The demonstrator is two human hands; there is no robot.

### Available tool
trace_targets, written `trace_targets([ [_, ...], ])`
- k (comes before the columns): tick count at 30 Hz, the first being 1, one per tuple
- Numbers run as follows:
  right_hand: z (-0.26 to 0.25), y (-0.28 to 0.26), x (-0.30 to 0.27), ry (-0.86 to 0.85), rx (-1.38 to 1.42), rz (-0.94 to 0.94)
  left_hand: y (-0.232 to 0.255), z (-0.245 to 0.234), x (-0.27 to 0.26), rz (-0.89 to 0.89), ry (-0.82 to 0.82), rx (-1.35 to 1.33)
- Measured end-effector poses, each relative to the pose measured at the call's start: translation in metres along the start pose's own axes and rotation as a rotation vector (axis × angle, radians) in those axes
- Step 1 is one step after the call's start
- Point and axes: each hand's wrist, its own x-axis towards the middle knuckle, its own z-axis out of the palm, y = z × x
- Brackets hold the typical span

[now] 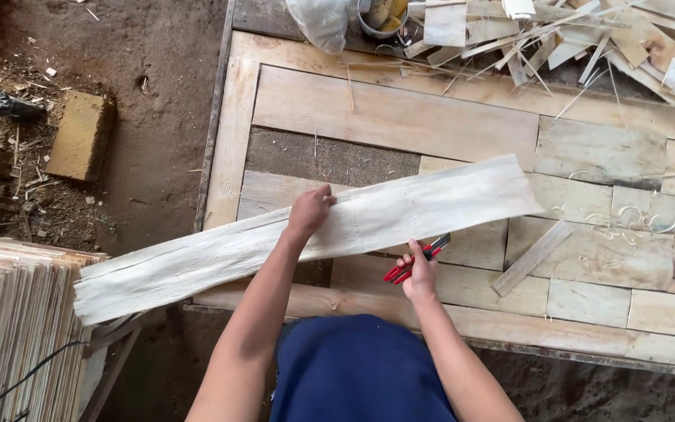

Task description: Cutting and folding thin wood strips using a utility knife on a wooden workbench in a workshop.

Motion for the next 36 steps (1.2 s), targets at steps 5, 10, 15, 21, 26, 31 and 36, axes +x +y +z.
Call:
trace_targets([
  [5, -0.035, 0.002, -0.038, -0.024, -0.168, 0.098, -0.019, 0.013, -0.025, 0.002, 0.009, 0.099],
  [10, -0.053, 0.011, -0.042, -0.049, -0.388, -0.002, -0.027, 0.017, -0.041, 0.116, 0.198, 0.275],
  [15, 0.026, -0.009, -0.059, -0.303, -0.918, -0.123, -0.021, 0.026, -0.063, 0.374, 0.15, 0.468],
  [21, 0.114, -0.02, -0.075, -0.516, -1.297, -0.168, -0.003, 0.018, -0.073, 0.236, -0.019, 0.522],
  [26, 0.137, 0.009, -0.041, -0.493, -1.549, -0.251, 0.014, 0.001, -0.085, 0.159, -0.084, 0.563],
  [31, 0.148, 0.019, -0.038, -0.426, -1.729, -0.319, 0.02, -0.008, -0.089, 0.143, -0.093, 0.578],
  [36, 0.159, 0.014, -0.049, -0.445, -1.738, -0.262, 0.011, 0.004, -0.083, 0.143, -0.085, 0.542],
])
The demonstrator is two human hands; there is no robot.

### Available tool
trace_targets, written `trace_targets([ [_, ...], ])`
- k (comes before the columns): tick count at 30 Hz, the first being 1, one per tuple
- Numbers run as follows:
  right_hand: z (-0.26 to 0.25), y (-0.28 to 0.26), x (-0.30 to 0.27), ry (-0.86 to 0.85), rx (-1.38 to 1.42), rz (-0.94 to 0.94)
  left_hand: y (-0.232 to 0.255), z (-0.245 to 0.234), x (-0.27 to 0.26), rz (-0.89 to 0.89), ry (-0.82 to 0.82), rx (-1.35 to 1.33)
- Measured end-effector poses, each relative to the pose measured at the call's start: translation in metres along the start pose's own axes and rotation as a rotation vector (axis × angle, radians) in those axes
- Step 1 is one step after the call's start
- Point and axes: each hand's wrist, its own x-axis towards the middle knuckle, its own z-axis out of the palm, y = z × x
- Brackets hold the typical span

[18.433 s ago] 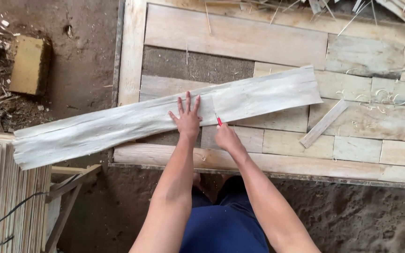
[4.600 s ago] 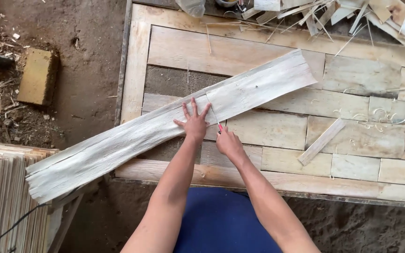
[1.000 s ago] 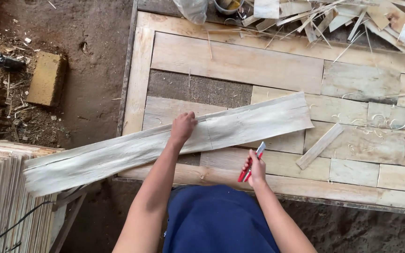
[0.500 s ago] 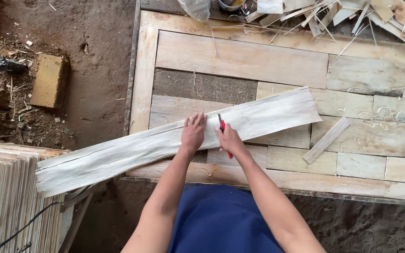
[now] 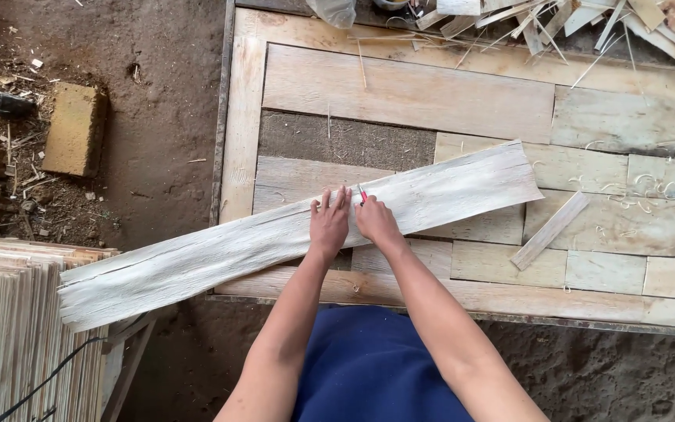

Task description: Cutting and folding thin wood strips using a utility knife on a wooden workbench in a workshop.

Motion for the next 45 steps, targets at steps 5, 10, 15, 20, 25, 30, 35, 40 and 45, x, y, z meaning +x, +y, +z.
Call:
trace_targets([
  [5, -0.006, -0.01, -0.006, 0.006, 0.0, 0.02, -0.004, 0.007, 0.005, -0.004, -0.007, -0.028],
  [10, 0.006, -0.004, 0.014, 0.0, 0.011, 0.038, -0.004, 0.018, 0.005, 0.004, 0.049, -0.004],
  [15, 0.029, 0.006, 0.041, -0.006, 0.032, 0.079, 0.0, 0.016, 0.002, -0.023, 0.031, -0.047],
  [20, 0.015, -0.002, 0.024, -0.013, 0.052, 0.096, 0.003, 0.015, 0.002, -0.031, 0.008, -0.032],
  [25, 0.012, -0.01, 0.011, -0.031, 0.046, 0.1, 0.002, 0.016, 0.007, -0.06, -0.04, -0.07],
  [30, 0.011, -0.002, -0.004, -0.07, 0.092, 0.089, 0.007, 0.02, 0.008, -0.057, -0.055, -0.004],
  [35, 0.006, 0.0, 0.009, -0.066, 0.093, 0.08, 0.004, 0.023, 0.015, -0.08, -0.014, -0.016],
  [40, 0.003, 0.008, -0.015, -0.106, 0.187, 0.109, 0.009, 0.022, 0.007, -0.08, -0.03, -0.031],
  [45, 0.007, 0.007, -0.009, -0.042, 0.096, 0.084, 0.007, 0.019, 0.003, -0.052, 0.021, 0.016],
])
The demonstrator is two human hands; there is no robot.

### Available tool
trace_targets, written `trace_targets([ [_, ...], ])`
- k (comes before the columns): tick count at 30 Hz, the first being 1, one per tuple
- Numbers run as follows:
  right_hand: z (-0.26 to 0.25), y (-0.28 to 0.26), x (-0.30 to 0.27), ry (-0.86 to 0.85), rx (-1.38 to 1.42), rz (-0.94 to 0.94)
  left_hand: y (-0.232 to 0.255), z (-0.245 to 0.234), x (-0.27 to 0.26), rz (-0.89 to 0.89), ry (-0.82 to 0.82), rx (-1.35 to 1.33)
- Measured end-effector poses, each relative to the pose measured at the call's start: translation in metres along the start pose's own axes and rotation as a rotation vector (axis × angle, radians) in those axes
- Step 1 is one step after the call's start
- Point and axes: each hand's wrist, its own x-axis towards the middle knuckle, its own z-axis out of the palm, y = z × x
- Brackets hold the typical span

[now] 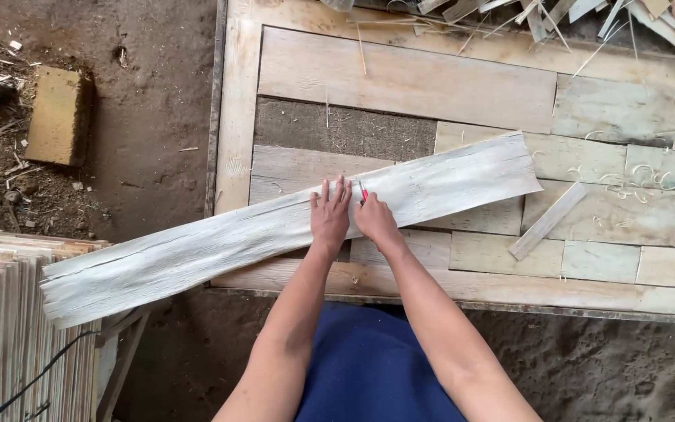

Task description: Cutting and folding thin wood strips using a utility knife on a wooden workbench in a workshop.

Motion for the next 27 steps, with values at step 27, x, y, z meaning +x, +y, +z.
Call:
trace_targets([
  [27, -0.011, -0.025, 0.006, -0.001, -0.038, 0.017, -0.009, 0.002, 0.002, 0.015, -0.045, -0.12],
])
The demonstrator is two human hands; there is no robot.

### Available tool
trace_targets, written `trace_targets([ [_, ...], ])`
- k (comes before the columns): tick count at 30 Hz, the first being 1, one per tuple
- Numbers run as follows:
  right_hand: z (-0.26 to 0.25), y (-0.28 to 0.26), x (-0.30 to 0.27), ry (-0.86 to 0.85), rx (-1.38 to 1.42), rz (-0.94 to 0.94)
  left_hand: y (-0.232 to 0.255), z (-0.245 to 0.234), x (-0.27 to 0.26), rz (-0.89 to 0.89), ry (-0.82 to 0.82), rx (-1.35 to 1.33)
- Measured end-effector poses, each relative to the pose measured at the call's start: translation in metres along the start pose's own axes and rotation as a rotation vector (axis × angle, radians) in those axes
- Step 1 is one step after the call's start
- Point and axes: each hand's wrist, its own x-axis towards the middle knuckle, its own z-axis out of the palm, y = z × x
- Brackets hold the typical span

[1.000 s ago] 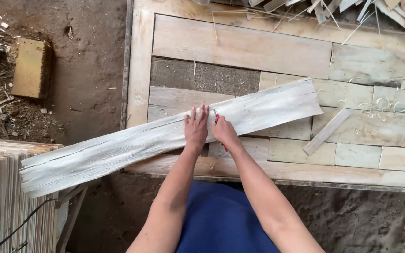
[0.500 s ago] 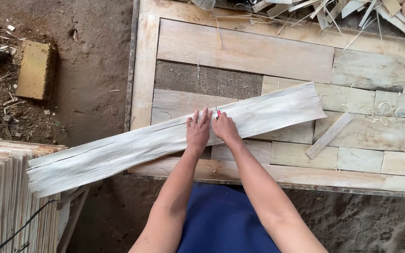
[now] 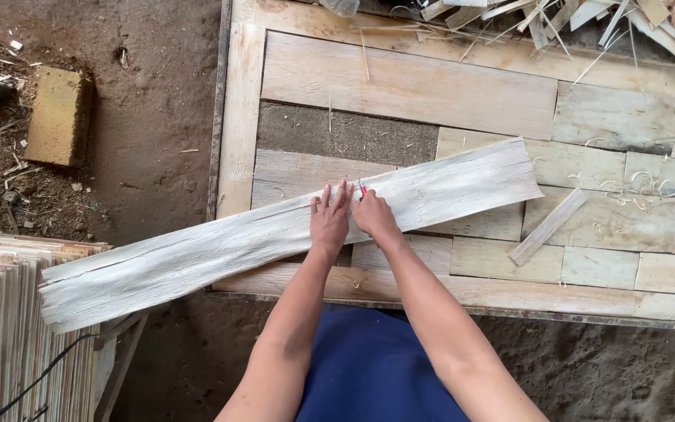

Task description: Cutting and folding thin wood strips using a utility knife on a wooden workbench in a workshop.

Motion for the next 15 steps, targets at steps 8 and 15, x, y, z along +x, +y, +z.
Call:
trace_targets([
  [8, 0.012, -0.002, 0.016, -0.001, -0.016, 0.036, 0.001, 0.005, 0.0, -0.024, 0.006, 0.003],
  [15, 0.026, 0.015, 0.017, -0.011, 0.023, 0.036, 0.005, -0.003, -0.001, -0.05, -0.038, 0.026],
])
